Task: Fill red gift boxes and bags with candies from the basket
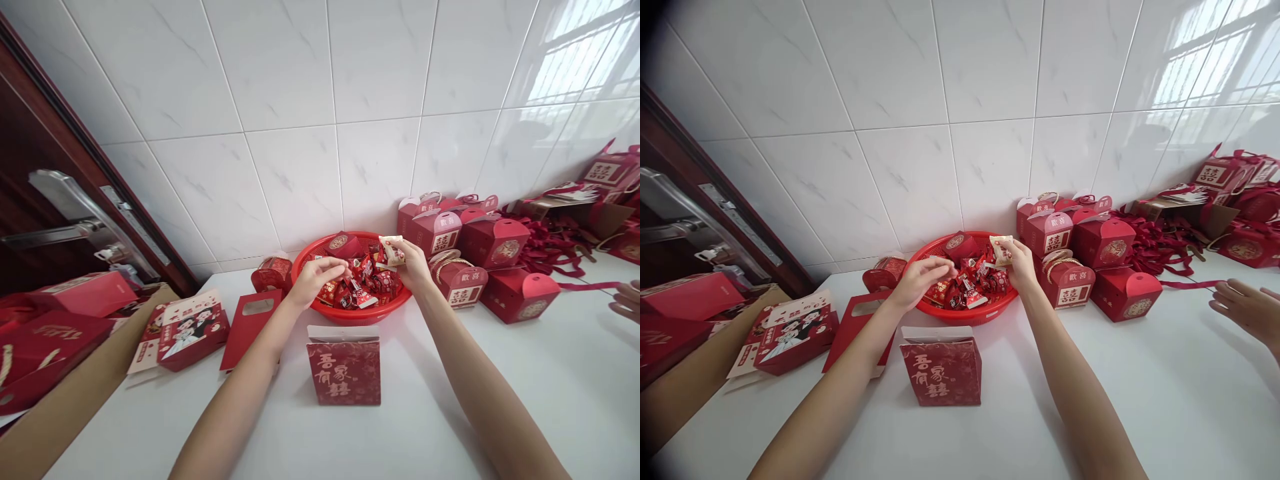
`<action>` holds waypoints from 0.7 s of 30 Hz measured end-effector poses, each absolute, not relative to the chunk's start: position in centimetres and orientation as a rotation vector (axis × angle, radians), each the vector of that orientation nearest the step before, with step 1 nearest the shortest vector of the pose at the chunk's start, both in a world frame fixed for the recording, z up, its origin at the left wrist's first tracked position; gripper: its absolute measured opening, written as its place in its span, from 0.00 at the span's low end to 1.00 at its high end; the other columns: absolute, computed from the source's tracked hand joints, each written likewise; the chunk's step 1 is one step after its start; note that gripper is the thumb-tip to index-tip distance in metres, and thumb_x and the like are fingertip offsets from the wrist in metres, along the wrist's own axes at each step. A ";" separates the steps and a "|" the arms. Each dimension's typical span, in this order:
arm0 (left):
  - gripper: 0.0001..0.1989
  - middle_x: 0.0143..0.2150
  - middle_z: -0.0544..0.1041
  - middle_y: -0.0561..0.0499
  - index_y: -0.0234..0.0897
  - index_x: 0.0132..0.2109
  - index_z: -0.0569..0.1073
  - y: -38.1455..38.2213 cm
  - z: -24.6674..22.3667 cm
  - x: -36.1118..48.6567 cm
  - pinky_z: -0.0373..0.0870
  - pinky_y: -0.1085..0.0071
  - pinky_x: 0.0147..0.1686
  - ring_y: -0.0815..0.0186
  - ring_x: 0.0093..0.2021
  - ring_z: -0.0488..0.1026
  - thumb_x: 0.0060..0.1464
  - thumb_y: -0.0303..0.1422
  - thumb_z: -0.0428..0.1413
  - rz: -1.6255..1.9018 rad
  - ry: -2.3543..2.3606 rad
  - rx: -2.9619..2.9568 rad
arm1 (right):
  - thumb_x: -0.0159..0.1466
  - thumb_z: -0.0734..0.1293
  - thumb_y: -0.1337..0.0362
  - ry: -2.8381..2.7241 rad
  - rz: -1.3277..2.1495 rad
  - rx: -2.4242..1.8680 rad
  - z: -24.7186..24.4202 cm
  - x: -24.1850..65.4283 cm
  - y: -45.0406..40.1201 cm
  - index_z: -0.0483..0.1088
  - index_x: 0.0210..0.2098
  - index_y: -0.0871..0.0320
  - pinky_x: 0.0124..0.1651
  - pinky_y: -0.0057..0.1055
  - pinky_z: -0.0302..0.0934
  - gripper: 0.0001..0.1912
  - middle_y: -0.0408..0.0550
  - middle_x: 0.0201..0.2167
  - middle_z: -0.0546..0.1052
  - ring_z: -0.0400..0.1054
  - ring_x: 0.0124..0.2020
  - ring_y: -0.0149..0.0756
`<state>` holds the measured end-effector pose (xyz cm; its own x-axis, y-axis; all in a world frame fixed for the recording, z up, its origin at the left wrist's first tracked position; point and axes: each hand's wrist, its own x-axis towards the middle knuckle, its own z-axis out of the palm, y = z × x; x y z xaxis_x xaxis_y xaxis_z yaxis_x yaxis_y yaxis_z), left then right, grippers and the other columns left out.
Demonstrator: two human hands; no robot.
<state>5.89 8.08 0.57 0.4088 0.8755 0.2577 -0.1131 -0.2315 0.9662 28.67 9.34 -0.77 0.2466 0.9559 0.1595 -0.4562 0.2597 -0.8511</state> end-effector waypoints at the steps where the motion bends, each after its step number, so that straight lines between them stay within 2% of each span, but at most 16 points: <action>1: 0.17 0.35 0.82 0.46 0.35 0.38 0.81 6.9 0.7 5.0 0.73 0.62 0.48 0.61 0.39 0.79 0.48 0.44 0.67 1.084 0.675 1.532 | 0.45 0.75 0.60 -0.790 1.098 -0.774 -0.8 28.7 9.3 0.73 0.23 0.56 0.27 0.30 0.63 0.09 0.41 0.22 0.75 0.68 0.25 0.34; 4: 0.21 0.36 0.82 0.44 0.35 0.41 0.82 3.4 1.3 2.9 0.73 0.62 0.46 0.58 0.40 0.78 0.48 0.48 0.65 1.115 0.590 1.583 | 0.44 0.75 0.59 -0.772 1.039 -0.764 -0.7 28.5 9.2 0.73 0.23 0.56 0.27 0.30 0.62 0.10 0.41 0.22 0.75 0.67 0.25 0.33; 7: 0.19 0.37 0.82 0.44 0.38 0.43 0.82 0.3 1.4 2.1 0.73 0.63 0.43 0.55 0.41 0.78 0.47 0.45 0.67 1.013 0.708 1.653 | 0.44 0.75 0.58 -0.777 0.921 -0.761 -0.8 28.3 8.9 0.73 0.23 0.55 0.28 0.30 0.62 0.11 0.41 0.22 0.75 0.66 0.24 0.32; 10: 0.11 0.33 0.81 0.47 0.39 0.36 0.83 -1.9 0.7 2.6 0.71 0.66 0.38 0.58 0.36 0.76 0.50 0.42 0.64 0.938 0.882 1.706 | 0.46 0.74 0.57 -0.817 0.769 -0.790 -1.3 28.3 8.1 0.70 0.22 0.54 0.27 0.29 0.59 0.12 0.39 0.19 0.71 0.62 0.22 0.31; 13: 0.13 0.30 0.79 0.49 0.38 0.30 0.81 -3.0 -0.5 3.5 0.68 0.68 0.36 0.61 0.33 0.73 0.51 0.44 0.63 0.970 0.927 1.606 | 0.49 0.73 0.54 -0.883 0.643 -0.854 -2.0 28.4 6.6 0.67 0.22 0.54 0.27 0.29 0.56 0.14 0.37 0.18 0.67 0.58 0.22 0.30; 17: 0.14 0.33 0.79 0.51 0.38 0.36 0.81 -3.5 -1.9 4.5 0.67 0.70 0.36 0.64 0.34 0.73 0.47 0.43 0.65 1.070 0.933 1.347 | 0.51 0.74 0.51 -0.932 0.618 -0.899 -3.1 28.8 4.0 0.65 0.22 0.54 0.28 0.29 0.56 0.18 0.37 0.19 0.66 0.57 0.23 0.30; 21: 0.25 0.44 0.79 0.48 0.39 0.48 0.79 -4.3 -3.0 4.4 0.69 0.71 0.38 0.64 0.37 0.74 0.47 0.49 0.65 1.244 0.816 1.223 | 0.50 0.76 0.49 -0.876 0.715 -0.813 -3.7 29.1 1.5 0.70 0.26 0.53 0.31 0.30 0.60 0.18 0.39 0.24 0.72 0.63 0.26 0.32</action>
<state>4.42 -4.30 -3.03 0.1957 0.9682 0.1557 -0.2430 -0.1060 0.9642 29.10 1.48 -3.75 0.4573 0.8076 0.3723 -0.2031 0.5024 -0.8404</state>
